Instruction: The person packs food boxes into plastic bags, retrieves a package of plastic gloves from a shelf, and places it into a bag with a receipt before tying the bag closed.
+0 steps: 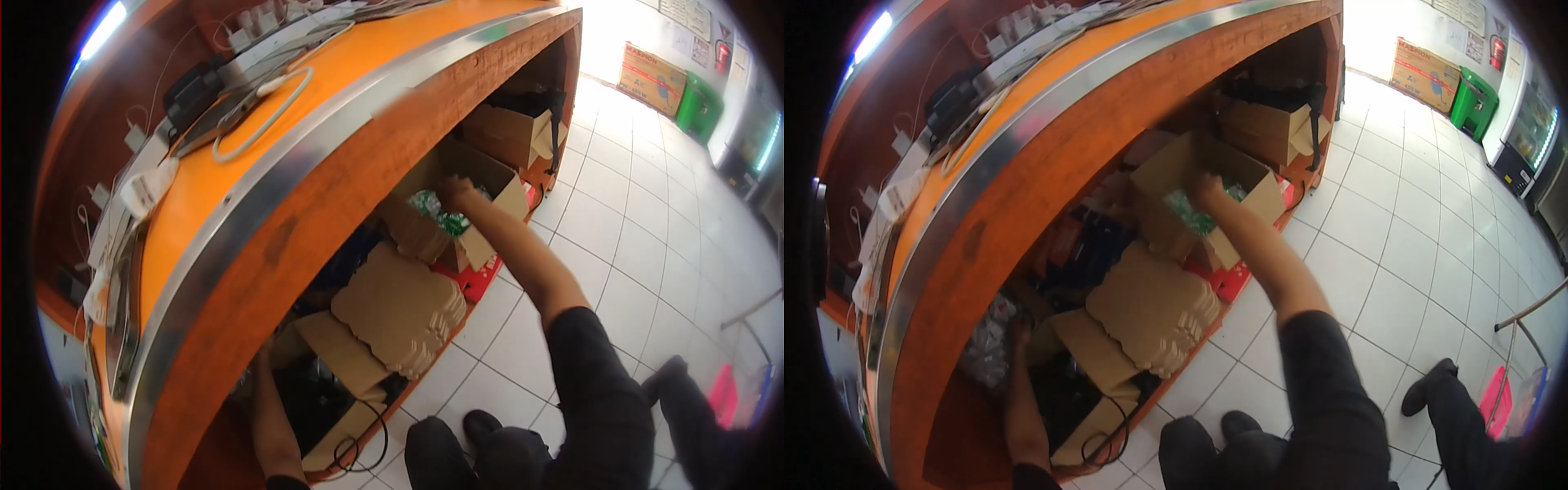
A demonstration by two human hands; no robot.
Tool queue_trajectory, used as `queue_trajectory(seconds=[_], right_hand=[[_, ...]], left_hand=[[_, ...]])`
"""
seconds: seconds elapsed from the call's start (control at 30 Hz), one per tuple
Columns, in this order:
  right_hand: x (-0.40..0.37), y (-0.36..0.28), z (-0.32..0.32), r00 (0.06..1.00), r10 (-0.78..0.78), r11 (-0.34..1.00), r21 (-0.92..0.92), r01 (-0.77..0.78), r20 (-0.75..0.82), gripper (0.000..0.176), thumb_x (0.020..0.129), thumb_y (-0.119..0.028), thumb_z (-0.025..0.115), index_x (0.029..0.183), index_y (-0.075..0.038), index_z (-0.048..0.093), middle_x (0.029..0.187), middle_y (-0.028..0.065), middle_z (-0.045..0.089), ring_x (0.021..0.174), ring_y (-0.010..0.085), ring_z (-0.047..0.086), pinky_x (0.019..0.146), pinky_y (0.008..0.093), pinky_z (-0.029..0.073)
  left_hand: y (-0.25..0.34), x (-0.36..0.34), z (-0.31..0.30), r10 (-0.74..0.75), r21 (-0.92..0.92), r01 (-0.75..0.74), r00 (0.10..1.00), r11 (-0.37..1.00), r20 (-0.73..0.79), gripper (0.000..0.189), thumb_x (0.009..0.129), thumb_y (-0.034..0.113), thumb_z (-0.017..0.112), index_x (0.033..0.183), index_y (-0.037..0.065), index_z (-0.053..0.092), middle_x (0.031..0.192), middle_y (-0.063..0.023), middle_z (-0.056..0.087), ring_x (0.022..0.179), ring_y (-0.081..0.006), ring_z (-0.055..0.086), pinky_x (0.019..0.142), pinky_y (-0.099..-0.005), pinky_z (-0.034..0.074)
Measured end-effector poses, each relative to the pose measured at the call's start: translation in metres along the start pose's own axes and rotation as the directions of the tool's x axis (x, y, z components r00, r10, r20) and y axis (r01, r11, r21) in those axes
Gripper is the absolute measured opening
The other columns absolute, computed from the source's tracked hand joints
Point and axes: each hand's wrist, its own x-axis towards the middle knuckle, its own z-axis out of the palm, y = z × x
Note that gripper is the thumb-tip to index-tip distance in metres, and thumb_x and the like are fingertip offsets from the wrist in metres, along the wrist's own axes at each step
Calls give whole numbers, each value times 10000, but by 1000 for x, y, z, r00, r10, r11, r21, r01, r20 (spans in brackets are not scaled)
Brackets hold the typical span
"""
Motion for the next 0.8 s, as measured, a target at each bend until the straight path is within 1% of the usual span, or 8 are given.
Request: queue_trajectory(seconds=[0.13, 0.3, 0.43, 0.5, 0.53, 0.6, 0.7, 0.8], right_hand=[[41, 7, 81, 991, -112, 993, -58, 108, -74, 503, 810, -215, 701, 1306, -204, 617, 1373, 136, 554, 1367, 370, 407, 941, 591, 432], [82, 23, 97, 936, 36, 928, -360, 98, 349, 656, 829, -406, 697, 1440, -324, 472, 1510, 115, 418, 1446, 399, 256, 1036, 651, 293], [90, 70, 71, 911, -72, 993, -55, 103, 406, 821, 735, -495, 778, 1457, -280, 452, 1513, 112, 411, 1445, 410, 252, 1058, 668, 270], [109, 70, 48, 521, -121, 911, 303, -279, 845, 1019, 607, -546, 853, 1480, -262, 411, 1532, 105, 380, 1437, 416, 256, 1038, 689, 303], [122, 67, 49, 530, -121, 911, 305, -276, 840, 1019, 607, -546, 853, 1480, -262, 411, 1532, 105, 380, 1437, 416, 256, 1038, 689, 303], [140, 57, 57, 894, -20, 963, 250, -104, 448, 1074, 612, -612, 812, 1515, -288, 330, 1557, 96, 326, 1436, 396, 256, 1006, 703, 329], [110, 8, 96, 994, 30, 973, -230, -5, 108, 939, 738, -616, 709, 1526, -352, 272, 1570, 90, 286, 1436, 367, 250, 1006, 709, 319], [89, -9, 102, 972, 131, 990, -79, -118, 195, 776, 863, -534, 607, 1530, -319, 274, 1559, 92, 301, 1440, 342, 241, 996, 700, 333]], left_hand=[[139, -23, -71, -187, -85, 182, 981, 980, -55, 188, 730, 57, 559, 867, 9, 678, 847, -186, 687, 820, -309, 673, 745, -400, 506], [124, -21, -66, -195, -90, 192, 980, 977, -27, 209, 725, 52, 569, 888, -6, 687, 871, -176, 701, 845, -303, 681, 765, -378, 506], [122, -20, -59, -181, -152, 164, 978, 975, -107, 248, 726, 51, 578, 935, -1, 702, 930, -165, 715, 905, -293, 687, 817, -368, 510], [132, -21, -66, -168, -83, 158, 977, 984, -133, 256, 725, 56, 585, 945, 2, 705, 948, -165, 715, 923, -292, 686, 834, -368, 511], [137, -21, -67, -162, -26, 160, 974, 987, -156, 263, 725, 60, 592, 955, 6, 707, 966, -165, 715, 941, -291, 684, 851, -369, 512], [107, -18, -54, -202, -18, 201, 974, 979, -105, 255, 727, 68, 600, 951, 12, 709, 968, -163, 716, 937, -291, 685, 848, -372, 515], [80, -18, -46, -208, -3, 209, 975, 978, -75, 239, 733, 88, 615, 942, 24, 713, 965, -159, 715, 924, -285, 685, 836, -378, 517], [110, -17, -55, -242, 14, 243, 967, 970, -77, 223, 744, 118, 621, 928, 35, 715, 946, -160, 712, 900, -278, 684, 816, -383, 517]])
